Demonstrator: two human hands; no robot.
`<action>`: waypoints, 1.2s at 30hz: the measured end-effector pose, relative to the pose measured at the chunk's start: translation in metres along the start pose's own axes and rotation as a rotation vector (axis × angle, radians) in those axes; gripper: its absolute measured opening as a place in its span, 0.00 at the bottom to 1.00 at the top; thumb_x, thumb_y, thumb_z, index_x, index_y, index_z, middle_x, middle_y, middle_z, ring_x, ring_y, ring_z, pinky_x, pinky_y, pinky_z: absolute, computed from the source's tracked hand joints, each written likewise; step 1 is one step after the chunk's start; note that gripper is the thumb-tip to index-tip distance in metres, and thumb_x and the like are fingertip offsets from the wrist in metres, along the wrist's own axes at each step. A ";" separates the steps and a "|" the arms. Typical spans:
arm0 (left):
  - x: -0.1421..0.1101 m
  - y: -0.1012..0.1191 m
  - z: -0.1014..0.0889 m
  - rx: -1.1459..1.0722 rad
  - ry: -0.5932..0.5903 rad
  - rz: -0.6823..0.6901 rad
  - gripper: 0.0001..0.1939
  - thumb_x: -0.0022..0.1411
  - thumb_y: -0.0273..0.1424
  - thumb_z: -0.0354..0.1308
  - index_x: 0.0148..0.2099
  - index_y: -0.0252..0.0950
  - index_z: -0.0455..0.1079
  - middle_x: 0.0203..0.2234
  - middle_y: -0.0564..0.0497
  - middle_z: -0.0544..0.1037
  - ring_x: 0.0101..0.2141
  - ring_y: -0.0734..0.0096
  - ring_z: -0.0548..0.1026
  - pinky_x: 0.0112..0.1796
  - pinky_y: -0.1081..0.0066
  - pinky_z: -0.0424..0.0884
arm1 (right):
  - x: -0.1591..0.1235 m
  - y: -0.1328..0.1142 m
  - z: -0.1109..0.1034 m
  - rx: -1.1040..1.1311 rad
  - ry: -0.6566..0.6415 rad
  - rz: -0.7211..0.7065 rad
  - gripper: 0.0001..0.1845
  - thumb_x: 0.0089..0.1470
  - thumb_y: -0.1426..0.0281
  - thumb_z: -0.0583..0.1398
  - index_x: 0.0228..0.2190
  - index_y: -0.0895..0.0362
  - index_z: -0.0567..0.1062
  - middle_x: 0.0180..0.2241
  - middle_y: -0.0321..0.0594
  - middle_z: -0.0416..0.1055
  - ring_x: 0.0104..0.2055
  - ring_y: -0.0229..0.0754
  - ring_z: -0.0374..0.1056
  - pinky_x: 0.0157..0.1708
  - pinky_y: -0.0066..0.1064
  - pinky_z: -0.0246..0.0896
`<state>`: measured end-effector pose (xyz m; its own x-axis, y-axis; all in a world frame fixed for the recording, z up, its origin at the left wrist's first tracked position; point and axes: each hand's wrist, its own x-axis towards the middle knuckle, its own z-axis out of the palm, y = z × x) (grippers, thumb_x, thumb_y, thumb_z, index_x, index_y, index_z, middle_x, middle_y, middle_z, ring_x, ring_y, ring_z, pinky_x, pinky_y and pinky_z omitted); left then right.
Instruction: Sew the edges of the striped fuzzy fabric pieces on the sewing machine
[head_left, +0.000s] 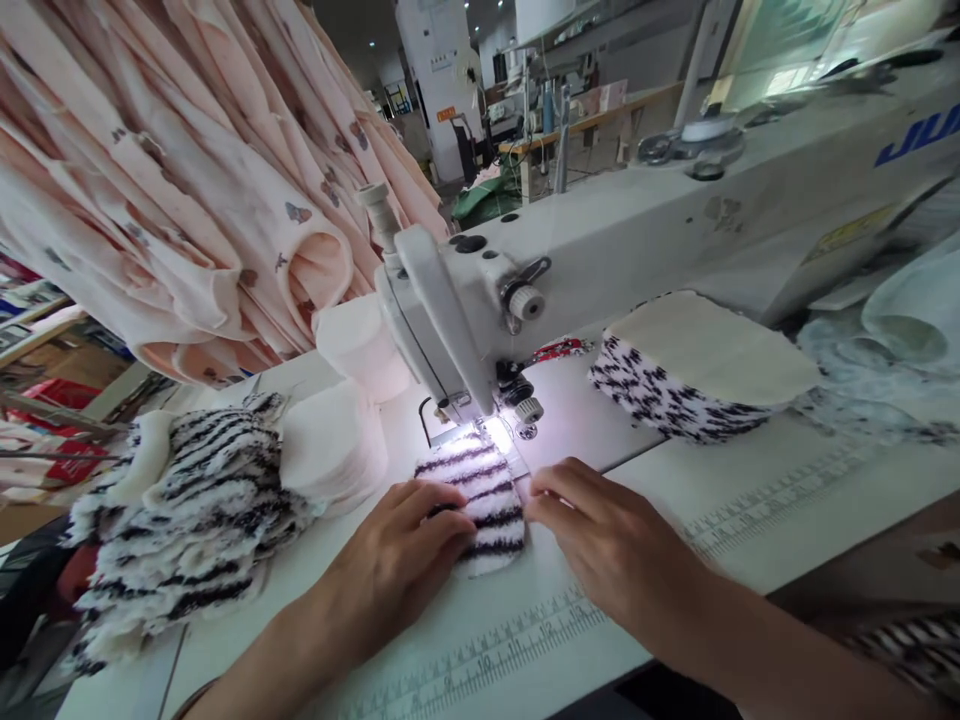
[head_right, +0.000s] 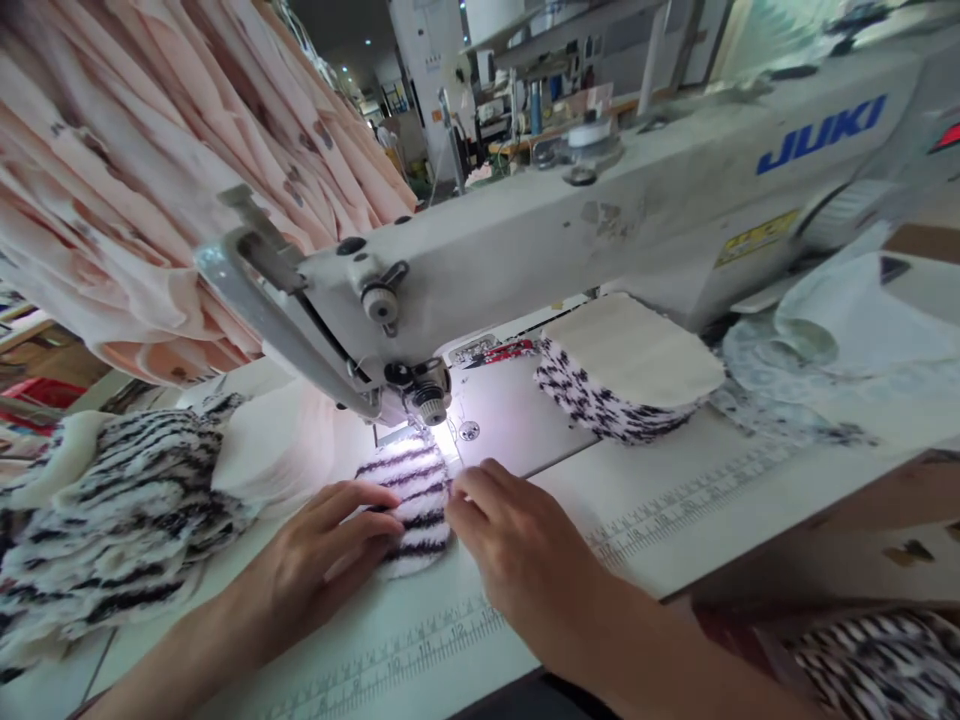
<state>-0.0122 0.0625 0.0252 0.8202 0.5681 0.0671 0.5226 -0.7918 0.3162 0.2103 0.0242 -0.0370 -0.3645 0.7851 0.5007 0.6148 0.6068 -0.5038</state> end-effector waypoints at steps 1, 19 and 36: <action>-0.001 -0.001 0.003 -0.014 0.015 -0.006 0.07 0.62 0.22 0.52 0.42 0.35 0.66 0.41 0.46 0.70 0.40 0.69 0.69 0.41 0.67 0.68 | -0.005 -0.001 0.000 0.022 0.019 0.026 0.19 0.48 0.89 0.46 0.32 0.61 0.70 0.35 0.42 0.64 0.38 0.40 0.61 0.35 0.31 0.62; 0.003 0.008 0.010 0.005 0.086 0.057 0.16 0.61 0.21 0.54 0.52 0.33 0.64 0.48 0.44 0.70 0.51 0.65 0.66 0.50 0.66 0.68 | -0.029 -0.017 0.011 -0.187 0.077 0.017 0.19 0.49 0.84 0.49 0.39 0.60 0.71 0.35 0.44 0.63 0.37 0.43 0.60 0.34 0.33 0.61; 0.005 0.004 0.017 0.083 -0.008 0.058 0.19 0.62 0.25 0.51 0.56 0.33 0.62 0.53 0.41 0.65 0.54 0.58 0.62 0.52 0.56 0.66 | -0.026 -0.023 0.009 -0.103 0.193 0.038 0.20 0.54 0.84 0.45 0.39 0.62 0.73 0.36 0.43 0.68 0.40 0.39 0.62 0.41 0.30 0.62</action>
<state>-0.0023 0.0582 0.0105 0.8513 0.5192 0.0750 0.4915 -0.8394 0.2321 0.1993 -0.0087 -0.0448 -0.2053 0.7628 0.6132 0.6975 0.5535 -0.4550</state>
